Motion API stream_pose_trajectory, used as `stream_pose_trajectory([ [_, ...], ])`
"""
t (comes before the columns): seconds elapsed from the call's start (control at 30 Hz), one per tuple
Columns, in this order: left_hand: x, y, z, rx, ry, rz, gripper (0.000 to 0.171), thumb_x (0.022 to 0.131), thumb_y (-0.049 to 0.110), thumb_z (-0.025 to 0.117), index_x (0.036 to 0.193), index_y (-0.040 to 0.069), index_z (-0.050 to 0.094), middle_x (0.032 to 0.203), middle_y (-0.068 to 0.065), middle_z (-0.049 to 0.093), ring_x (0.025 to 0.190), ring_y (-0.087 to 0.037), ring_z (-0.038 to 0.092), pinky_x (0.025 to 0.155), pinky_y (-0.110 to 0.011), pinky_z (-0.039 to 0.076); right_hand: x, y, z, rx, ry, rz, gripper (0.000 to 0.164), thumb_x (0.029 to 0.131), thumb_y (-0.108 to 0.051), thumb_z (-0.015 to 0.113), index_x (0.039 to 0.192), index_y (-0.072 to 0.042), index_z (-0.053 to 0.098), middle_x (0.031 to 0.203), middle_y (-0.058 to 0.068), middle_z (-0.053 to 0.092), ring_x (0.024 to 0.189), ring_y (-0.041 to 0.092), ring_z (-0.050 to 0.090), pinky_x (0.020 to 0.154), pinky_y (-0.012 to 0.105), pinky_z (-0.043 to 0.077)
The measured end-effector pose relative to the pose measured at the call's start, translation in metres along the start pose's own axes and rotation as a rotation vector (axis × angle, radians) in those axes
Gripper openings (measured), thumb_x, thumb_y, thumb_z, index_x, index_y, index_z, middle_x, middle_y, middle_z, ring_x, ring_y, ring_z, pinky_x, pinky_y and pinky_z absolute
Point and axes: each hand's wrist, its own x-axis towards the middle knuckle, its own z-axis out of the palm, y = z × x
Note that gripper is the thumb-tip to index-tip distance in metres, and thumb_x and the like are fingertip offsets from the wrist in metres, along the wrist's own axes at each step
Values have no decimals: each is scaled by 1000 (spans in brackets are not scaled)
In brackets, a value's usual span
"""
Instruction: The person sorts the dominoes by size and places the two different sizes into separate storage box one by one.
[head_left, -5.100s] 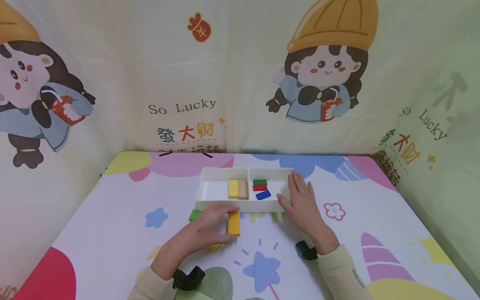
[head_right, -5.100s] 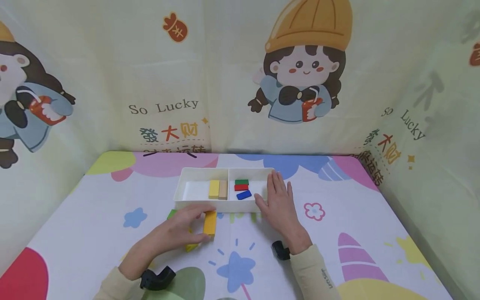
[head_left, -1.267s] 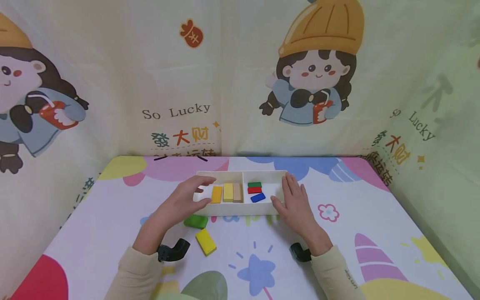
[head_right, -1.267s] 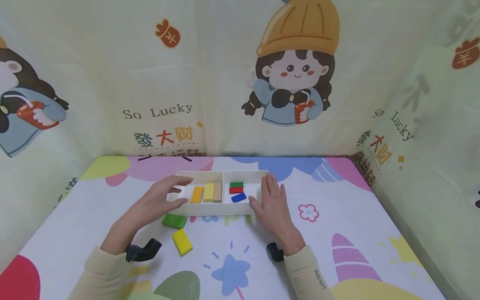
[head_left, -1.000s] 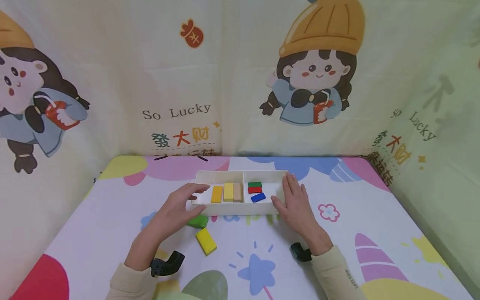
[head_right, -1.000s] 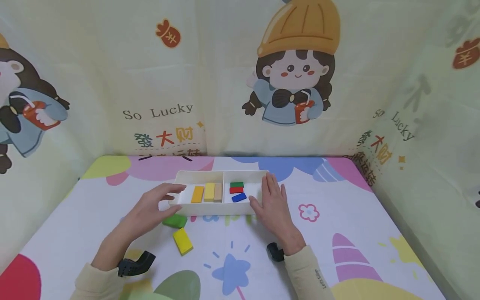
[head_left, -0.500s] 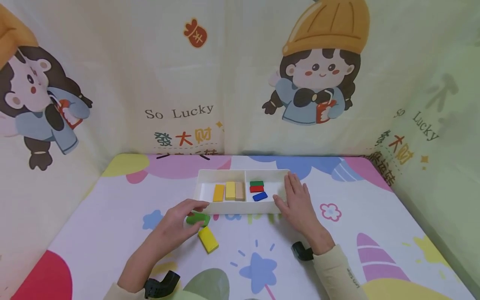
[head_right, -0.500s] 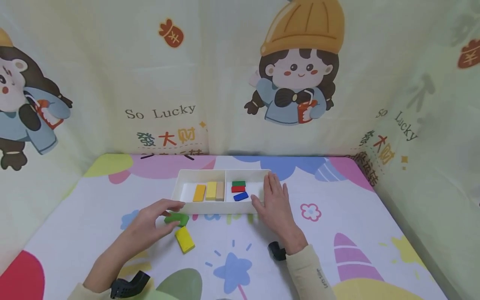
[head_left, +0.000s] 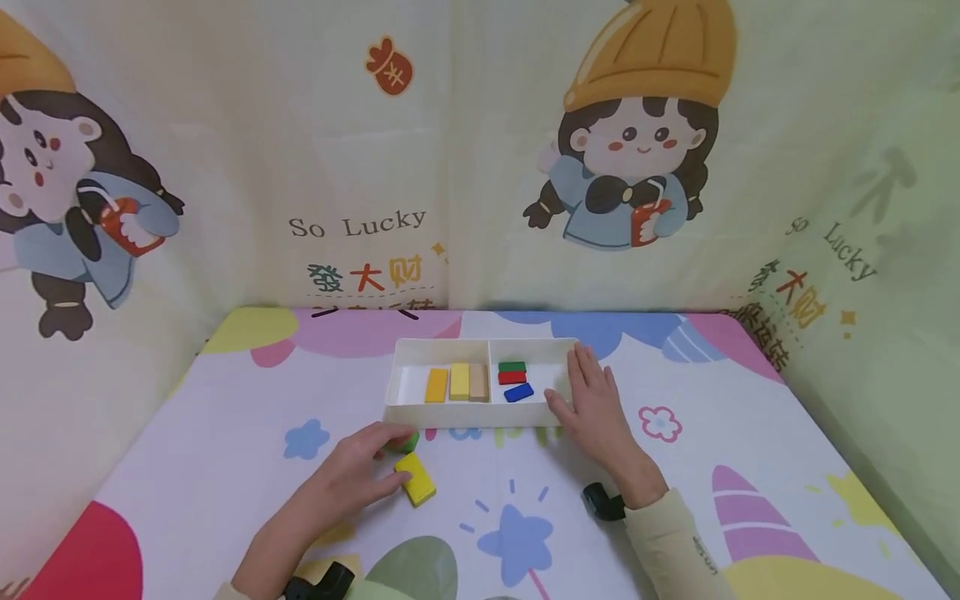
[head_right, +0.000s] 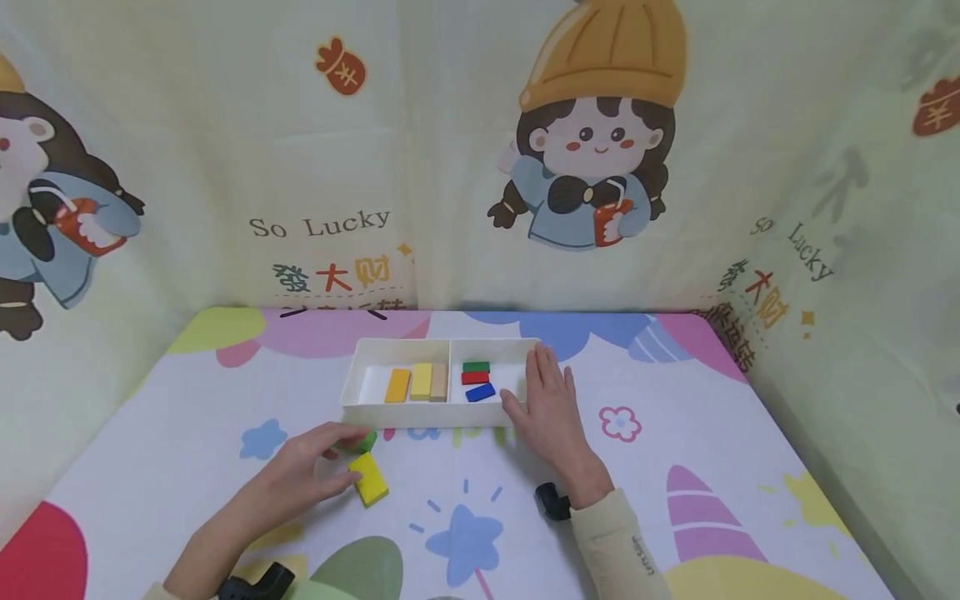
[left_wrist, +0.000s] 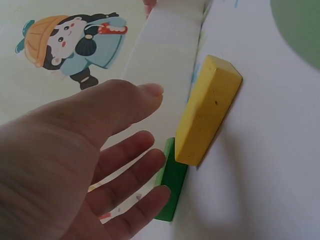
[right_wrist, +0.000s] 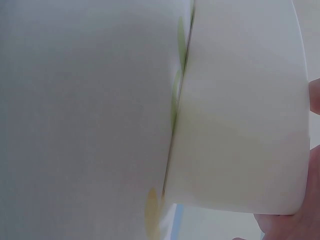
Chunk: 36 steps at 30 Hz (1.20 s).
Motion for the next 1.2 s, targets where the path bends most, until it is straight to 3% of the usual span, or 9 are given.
stream_pose_trajectory([
  [0.17,-2,-2,1,-27,-70,3,49,80,17,82,124,7,63,112,1,65,96,-12,60,86,-28,58,1,0,1,-9,-3,-4,79,99,-37,51,156,4,15,166,19,11,154,39,8,123,62,6],
  [0.3,0,2,4,9,-96,9,53,79,22,83,127,11,62,116,2,63,99,-10,59,89,-29,57,1,1,-1,-16,11,-10,78,99,-37,51,156,5,16,166,19,12,153,40,9,123,62,6],
  [0.53,-2,13,9,141,-94,20,63,73,29,88,129,17,62,121,1,61,108,-15,59,95,-38,56,0,2,-2,-21,3,-1,79,99,-38,51,156,4,16,166,19,12,153,40,8,123,62,6],
  [0.77,-2,18,13,191,-72,59,61,72,27,88,127,19,63,122,-1,61,108,-16,59,94,-38,56,1,2,-3,-16,20,-10,78,99,-37,51,155,5,17,166,20,13,153,40,9,122,62,6],
  [1.0,-5,19,17,147,-89,90,56,75,23,84,127,18,62,124,-2,59,109,-15,56,95,-37,56,-1,0,-1,-6,9,-8,78,99,-37,52,155,5,17,166,20,13,153,40,8,122,63,7],
  [1.2,-2,24,18,127,-125,102,54,79,27,81,129,20,61,131,-2,59,120,-18,56,100,-39,54,0,-2,-1,-20,4,-12,78,99,-37,51,155,5,17,166,20,12,154,40,8,122,62,7],
])
